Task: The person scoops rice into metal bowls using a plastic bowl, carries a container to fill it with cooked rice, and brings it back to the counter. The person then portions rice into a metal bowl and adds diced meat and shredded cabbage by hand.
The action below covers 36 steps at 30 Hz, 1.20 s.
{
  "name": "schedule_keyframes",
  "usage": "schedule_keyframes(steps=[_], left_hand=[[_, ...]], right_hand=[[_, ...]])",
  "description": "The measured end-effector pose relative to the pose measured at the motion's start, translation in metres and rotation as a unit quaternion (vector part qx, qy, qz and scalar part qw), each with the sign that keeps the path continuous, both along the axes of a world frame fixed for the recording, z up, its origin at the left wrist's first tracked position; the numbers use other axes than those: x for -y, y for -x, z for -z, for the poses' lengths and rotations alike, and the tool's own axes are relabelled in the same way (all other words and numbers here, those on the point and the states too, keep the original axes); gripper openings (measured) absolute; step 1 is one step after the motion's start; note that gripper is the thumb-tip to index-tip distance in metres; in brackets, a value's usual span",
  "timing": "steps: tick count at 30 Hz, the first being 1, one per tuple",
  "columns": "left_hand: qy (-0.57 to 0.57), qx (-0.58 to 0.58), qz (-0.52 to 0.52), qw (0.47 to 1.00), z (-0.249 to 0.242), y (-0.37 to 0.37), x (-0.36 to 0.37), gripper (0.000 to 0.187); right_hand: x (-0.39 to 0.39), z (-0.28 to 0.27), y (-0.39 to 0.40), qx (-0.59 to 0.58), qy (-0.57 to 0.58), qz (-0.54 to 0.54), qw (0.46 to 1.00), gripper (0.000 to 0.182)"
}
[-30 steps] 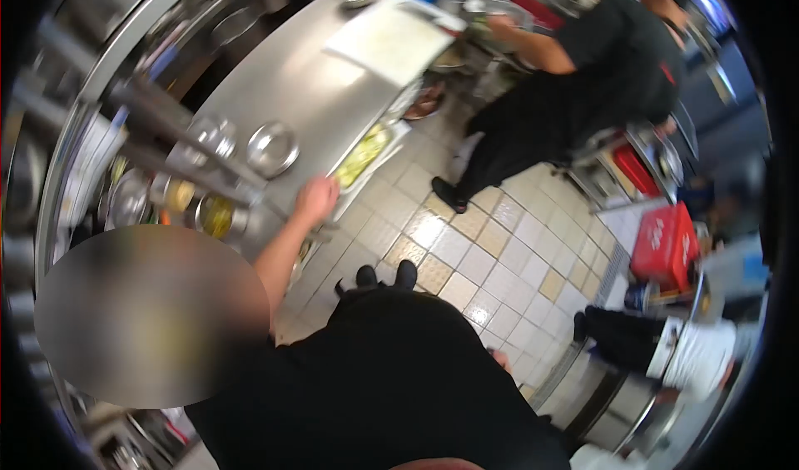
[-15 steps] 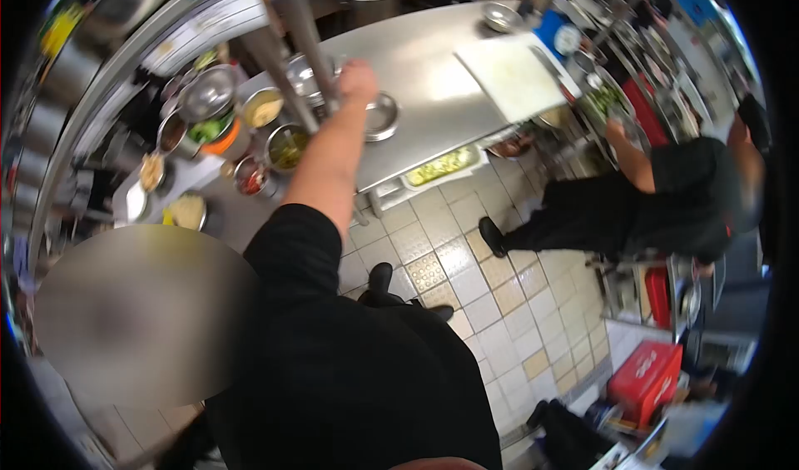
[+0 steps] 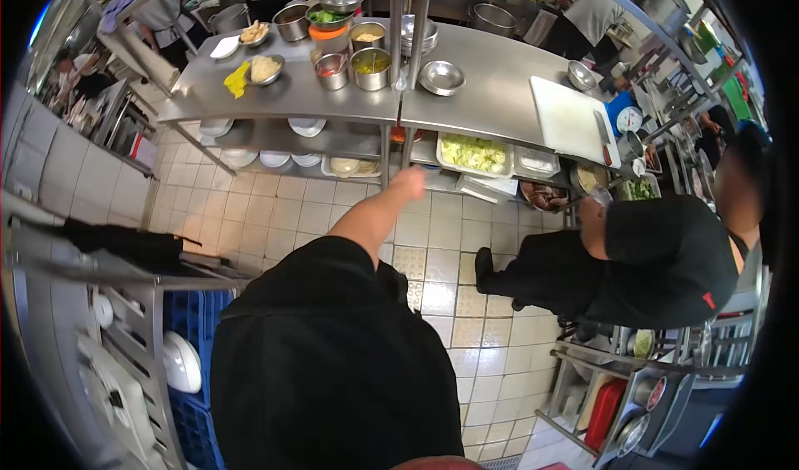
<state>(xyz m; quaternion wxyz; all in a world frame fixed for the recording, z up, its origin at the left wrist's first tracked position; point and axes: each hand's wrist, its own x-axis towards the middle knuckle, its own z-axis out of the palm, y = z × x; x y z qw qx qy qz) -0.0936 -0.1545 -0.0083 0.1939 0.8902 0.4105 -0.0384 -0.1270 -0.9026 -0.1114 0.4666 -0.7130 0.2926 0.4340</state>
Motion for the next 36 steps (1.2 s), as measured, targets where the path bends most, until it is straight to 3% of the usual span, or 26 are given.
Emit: schedule_keyframes(steps=[1,2,3,4,5,6,7,9,10,12,13,14,15,16,17,18,19,21,23,26,29,30,32,34,36], left_hand=[[0.088,-0.085,0.022,0.992,0.053,0.022,0.008,0.033],[0.138,-0.207,0.073,0.966,0.075,0.042,0.03,0.032],[0.19,-0.263,0.06,0.944,0.06,0.072,0.067,0.031],[0.223,-0.309,0.055,0.923,0.078,0.103,0.094,0.03],[0.181,-0.327,0.107,0.921,0.129,0.134,0.119,0.028],[0.242,-0.381,0.073,0.889,0.125,0.156,0.151,0.033],[0.272,-0.425,0.166,0.847,0.143,0.171,0.178,0.036],[0.288,-0.364,0.301,0.833,0.235,0.221,0.227,0.042],[0.339,-0.409,0.229,0.816,0.196,0.214,0.264,0.042],[0.359,-0.482,0.257,0.757,0.157,0.166,0.321,0.041],[0.348,-0.502,0.282,0.74,0.151,0.138,0.345,0.04],[0.328,-0.508,0.307,0.735,0.144,0.107,0.366,0.04],[0.295,-0.496,0.332,0.746,0.139,0.071,0.388,0.04],[0.254,-0.457,0.354,0.775,0.145,0.036,0.407,0.039],[0.21,-0.418,0.374,0.801,0.153,0.002,0.426,0.039],[0.17,-0.374,0.397,0.821,0.159,-0.034,0.444,0.039],[0.158,-0.349,0.428,0.819,0.166,-0.071,0.466,0.039],[0.146,-0.313,0.471,0.812,0.181,-0.141,0.523,0.039],[0.146,-0.296,0.497,0.803,0.186,-0.212,0.587,0.037],[0.238,-0.173,0.51,0.808,0.137,-0.312,0.695,0.031],[0.292,-0.097,0.582,0.752,0.109,-0.396,0.786,0.028],[0.303,-0.063,0.59,0.746,0.079,-0.42,0.811,0.028],[0.35,-0.057,0.578,0.735,0.054,-0.467,0.85,0.028],[0.384,-0.049,0.556,0.735,0.025,-0.507,0.882,0.027],[0.402,-0.041,0.545,0.734,-0.006,-0.541,0.908,0.026]], right_hand=[[0.023,-0.005,-0.007,-0.003,0.005,0.002,1.0,0.029],[0.051,-0.007,-0.015,-0.007,0.012,0.006,1.0,0.031],[0.08,-0.009,-0.019,-0.01,0.021,0.013,1.0,0.032],[0.109,-0.013,-0.024,-0.012,0.03,0.022,0.999,0.034],[0.14,-0.02,-0.026,-0.013,0.041,0.034,0.999,0.036],[0.172,-0.026,-0.029,-0.011,0.048,0.048,0.998,0.038],[0.202,-0.033,-0.033,-0.007,0.053,0.062,0.997,0.04],[0.26,-0.044,-0.047,0.012,0.05,0.077,0.996,0.044],[0.287,-0.046,-0.06,0.033,0.04,0.074,0.996,0.046],[0.308,-0.04,-0.102,0.103,0.013,0.029,0.994,0.05],[0.279,-0.049,-0.136,0.154,0.047,-0.08,0.984,0.054],[0.248,-0.064,-0.16,0.187,-0.029,-0.01,0.982,0.052],[0.23,-0.071,-0.186,0.208,-0.055,-0.057,0.975,0.06],[0.224,-0.06,-0.206,0.293,-0.027,-0.172,0.94,0.06],[0.194,-0.106,-0.221,0.268,0.046,-0.246,0.93,0.061],[0.186,-0.117,-0.231,0.288,0.043,-0.246,0.925,0.06],[0.195,-0.098,-0.232,0.342,-0.026,-0.166,0.925,0.053],[0.204,-0.138,-0.232,0.292,0.027,-0.171,0.941,0.045],[0.247,-0.138,-0.221,0.22,0.03,-0.154,0.963,0.042],[0.332,-0.141,-0.195,0.181,0.122,-0.132,0.967,0.042],[0.419,-0.112,-0.144,0.184,0.211,0.053,0.959,0.042],[0.443,-0.097,-0.131,0.179,0.226,0.119,0.95,0.041],[0.46,-0.114,-0.132,0.155,0.161,0.319,0.921,0.039],[0.482,-0.116,-0.143,0.151,0.155,0.407,0.887,0.036],[0.512,-0.107,-0.167,0.196,0.173,0.429,0.865,0.033]])
